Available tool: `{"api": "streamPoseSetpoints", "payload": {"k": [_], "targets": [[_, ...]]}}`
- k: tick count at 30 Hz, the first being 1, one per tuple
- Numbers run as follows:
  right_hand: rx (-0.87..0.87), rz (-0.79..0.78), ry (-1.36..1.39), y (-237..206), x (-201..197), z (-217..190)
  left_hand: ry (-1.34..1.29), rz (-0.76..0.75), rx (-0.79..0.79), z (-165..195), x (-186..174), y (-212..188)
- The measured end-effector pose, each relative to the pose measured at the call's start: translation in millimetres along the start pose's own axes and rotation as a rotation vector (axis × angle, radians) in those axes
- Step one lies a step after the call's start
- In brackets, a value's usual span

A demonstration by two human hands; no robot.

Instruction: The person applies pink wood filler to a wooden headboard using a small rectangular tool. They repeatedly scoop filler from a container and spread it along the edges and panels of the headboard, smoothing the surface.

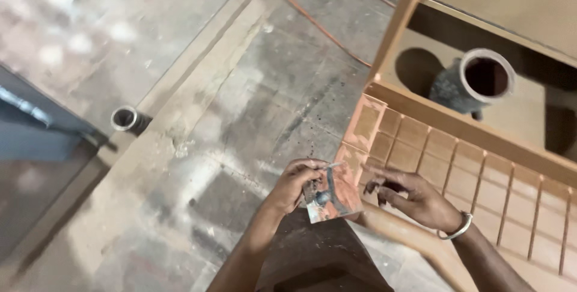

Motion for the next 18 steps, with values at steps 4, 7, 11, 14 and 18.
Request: {"api": "streamPoseSetpoints", "payload": {"k": [4, 7, 11, 14, 18], "targets": [[0.167, 0.108, -0.445, -19.6, 20.4, -16.3, 0.389, -0.079, -0.087, -14.6, 18.8, -10.7], [0.470, -0.013, -0.611, -48.6, 47.3, -2.0, 0.374, -0.090, -0.230, -42.4, 26.1, -8.2], [0.041, 0.298, -0.268, -106.7, 63.7, -16.7, 0.181, -0.115, -0.336, -112.2, 44.1, -13.6], [0.363, 0.211, 0.347, -173.7, 96.3, 27.9, 0.168, -0.189, -0.424, -170.6, 63.7, -8.9], [0.346, 0.244, 0.558, -267.5, 122.0, 44.6, 0.135, -0.175, -0.495, -247.8, 81.6, -17.3]]}}
Point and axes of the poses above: each hand's wrist, its own y-axis towards the middle knuckle, its own x-axis out of the palm, z = x × y, the point moved 7 cm from there along y, towards the middle knuckle, and after that the axes turned 15 degrees about -y, right-handed, at the moved point
